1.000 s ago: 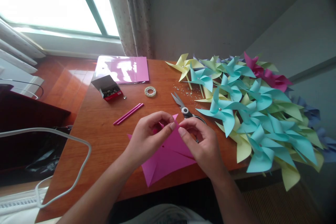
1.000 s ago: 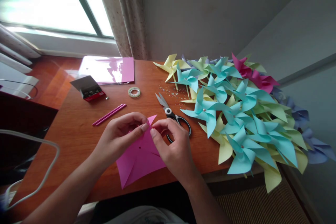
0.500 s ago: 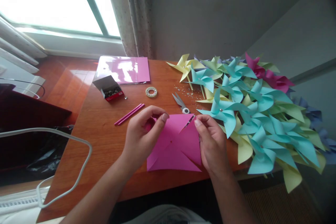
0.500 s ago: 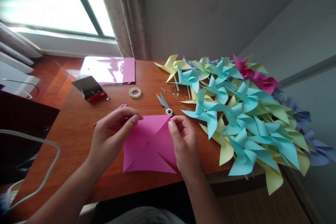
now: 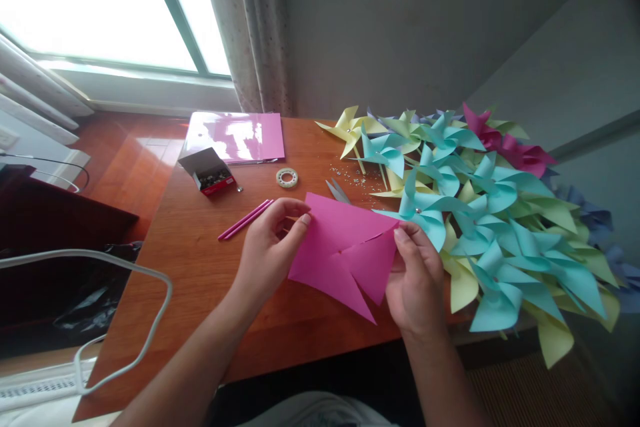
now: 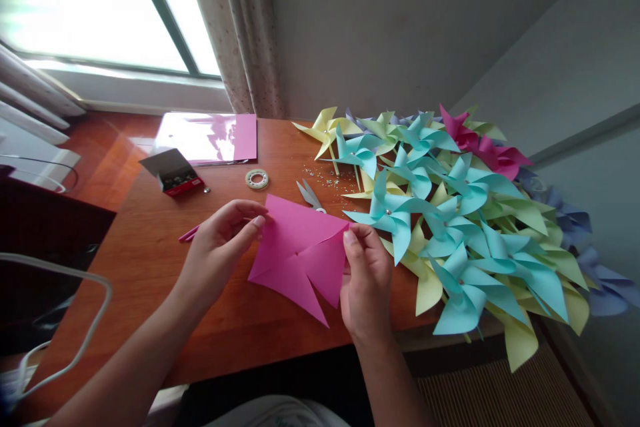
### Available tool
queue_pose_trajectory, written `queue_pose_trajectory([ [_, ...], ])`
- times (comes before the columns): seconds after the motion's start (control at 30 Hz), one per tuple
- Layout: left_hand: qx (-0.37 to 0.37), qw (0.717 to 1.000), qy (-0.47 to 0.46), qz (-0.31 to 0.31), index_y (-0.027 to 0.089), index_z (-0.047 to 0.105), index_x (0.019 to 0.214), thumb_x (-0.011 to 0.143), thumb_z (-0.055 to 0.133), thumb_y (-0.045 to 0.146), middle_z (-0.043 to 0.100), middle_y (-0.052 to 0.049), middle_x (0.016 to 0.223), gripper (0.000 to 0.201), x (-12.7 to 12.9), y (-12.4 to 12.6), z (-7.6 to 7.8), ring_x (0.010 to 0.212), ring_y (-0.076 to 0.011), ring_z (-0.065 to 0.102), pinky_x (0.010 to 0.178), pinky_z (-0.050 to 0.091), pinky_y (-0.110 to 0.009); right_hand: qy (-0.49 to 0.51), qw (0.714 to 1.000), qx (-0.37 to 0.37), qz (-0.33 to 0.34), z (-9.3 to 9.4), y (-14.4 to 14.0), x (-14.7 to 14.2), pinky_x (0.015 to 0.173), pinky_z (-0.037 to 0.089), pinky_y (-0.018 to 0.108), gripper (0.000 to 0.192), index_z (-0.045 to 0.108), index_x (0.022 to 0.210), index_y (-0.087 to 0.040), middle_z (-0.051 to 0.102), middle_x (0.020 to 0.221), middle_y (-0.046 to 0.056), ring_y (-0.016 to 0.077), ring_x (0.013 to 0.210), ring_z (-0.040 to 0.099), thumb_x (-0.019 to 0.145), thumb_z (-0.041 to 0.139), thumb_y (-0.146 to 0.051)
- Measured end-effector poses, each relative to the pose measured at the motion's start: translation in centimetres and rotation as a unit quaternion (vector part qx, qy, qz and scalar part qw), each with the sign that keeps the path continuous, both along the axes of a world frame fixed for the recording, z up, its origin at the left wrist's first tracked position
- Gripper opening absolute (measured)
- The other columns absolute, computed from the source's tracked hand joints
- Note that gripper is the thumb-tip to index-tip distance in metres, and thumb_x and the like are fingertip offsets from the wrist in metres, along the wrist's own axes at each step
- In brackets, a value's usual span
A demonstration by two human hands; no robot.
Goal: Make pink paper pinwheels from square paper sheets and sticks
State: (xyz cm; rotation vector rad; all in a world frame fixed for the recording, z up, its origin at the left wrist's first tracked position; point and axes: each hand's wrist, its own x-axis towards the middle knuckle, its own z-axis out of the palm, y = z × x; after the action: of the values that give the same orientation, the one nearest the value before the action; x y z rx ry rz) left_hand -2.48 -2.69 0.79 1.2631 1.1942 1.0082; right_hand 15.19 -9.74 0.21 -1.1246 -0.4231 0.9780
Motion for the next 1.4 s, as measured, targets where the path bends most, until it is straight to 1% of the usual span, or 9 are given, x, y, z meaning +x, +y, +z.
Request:
queue_pose_trajectory([
  [0.1,-0.032,0.999,-0.032,0.0,0.017,0.066,0.099,0.084,0.071,0.035,0.071,-0.006,0.097,0.024,0.2,0.0,0.1,0.079,-0.0173,0.062,0.068,0.047,-0.027,0.006,1.0,0.005,0.01,0.4,-0.2,-0.2,0.061,0.048,0.023,0.015,0.064,0.088,-0.024,0.066,0.076,-0.004,0.0122,0.064,0.06,0.083,0.075,-0.033],
  [0.2,-0.073,0.993,-0.091,0.001,0.015,0.064,0.104,0.083,0.074,0.035,0.074,-0.009,0.102,0.031,0.3,0.1,0.4,0.072,-0.0151,0.063,0.057,0.044,-0.024,-0.006,1.0,-0.004,0.015,0.6,-0.3,-0.3,0.06,0.049,0.024,0.017,0.062,0.087,-0.024,0.063,0.074,-0.004,0.0125,0.063,0.059,0.082,0.074,-0.035],
  [0.47,-0.151,0.972,-0.181,0.01,0.016,0.066,0.107,0.075,0.084,0.032,0.075,-0.006,0.087,0.04,0.4,0.4,0.4,0.062,-0.0097,0.059,0.052,0.038,-0.018,0.013,0.999,-0.021,0.03,0.6,-0.6,-0.8,0.061,0.051,0.027,0.02,0.06,0.087,-0.024,0.062,0.075,-0.002,0.0136,0.064,0.059,0.081,0.075,-0.036],
  [0.6,-0.153,0.969,-0.194,0.018,0.016,0.07,0.098,0.075,0.084,0.029,0.068,0.0,0.073,0.03,0.3,0.4,0.1,0.06,-0.0062,0.055,0.053,0.038,-0.014,0.072,0.996,-0.012,0.056,0.2,-1.1,-1.7,0.064,0.052,0.027,0.018,0.061,0.088,-0.024,0.065,0.076,-0.003,0.0132,0.064,0.061,0.082,0.075,-0.034],
  [0.73,-0.133,0.969,-0.205,0.035,0.016,0.069,0.085,0.076,0.082,0.025,0.062,0.003,0.064,0.018,-0.1,0.5,0.0,0.057,-0.0054,0.052,0.051,0.035,-0.014,0.073,0.995,-0.028,0.055,-0.5,-1.8,-2.3,0.066,0.054,0.028,0.018,0.06,0.091,-0.024,0.069,0.081,-0.002,0.0149,0.067,0.065,0.085,0.073,-0.034],
  [0.87,-0.116,0.972,-0.202,0.04,0.016,0.066,0.084,0.078,0.08,0.024,0.061,0.003,0.065,0.016,-0.2,0.6,0.2,0.056,-0.0064,0.051,0.049,0.033,-0.015,0.012,0.993,-0.07,0.089,-1.4,-3.0,-1.9,0.067,0.055,0.03,0.02,0.06,0.094,-0.023,0.072,0.085,0.001,0.0183,0.071,0.068,0.087,0.071,-0.039],
  [1.03,-0.041,0.993,-0.095,0.051,0.017,0.068,0.083,0.079,0.077,0.026,0.063,0.002,0.07,0.014,0.1,0.2,0.5,0.059,-0.0101,0.053,0.054,0.04,-0.02,-0.11,0.972,-0.12,0.171,-2.1,-4.2,0.1,0.068,0.057,0.032,0.022,0.065,0.093,-0.021,0.072,0.086,0.004,0.0206,0.076,0.069,0.089,0.069,-0.042],
  [1.23,0.015,0.999,-0.033,0.006,0.018,0.069,0.083,0.081,0.074,0.028,0.066,-0.001,0.076,0.011,0.4,-0.3,0.0,0.067,-0.0144,0.058,0.059,0.043,-0.023,-0.288,0.949,-0.102,0.071,-1.7,-3.5,2.5,0.068,0.056,0.031,0.016,0.069,0.093,-0.022,0.071,0.086,0.004,0.0192,0.074,0.067,0.089,0.07,-0.037],
  [1.4,0.037,0.999,-0.016,-0.025,0.019,0.069,0.085,0.082,0.073,0.029,0.066,-0.001,0.075,0.011,0.5,-0.5,-0.8,0.066,-0.015,0.057,0.059,0.042,-0.024,-0.447,0.888,-0.028,0.107,0.8,-0.4,1.9,0.074,0.054,0.034,0.007,0.072,0.094,-0.024,0.072,0.092,0.004,0.0213,0.084,0.068,0.092,0.066,-0.028],
])
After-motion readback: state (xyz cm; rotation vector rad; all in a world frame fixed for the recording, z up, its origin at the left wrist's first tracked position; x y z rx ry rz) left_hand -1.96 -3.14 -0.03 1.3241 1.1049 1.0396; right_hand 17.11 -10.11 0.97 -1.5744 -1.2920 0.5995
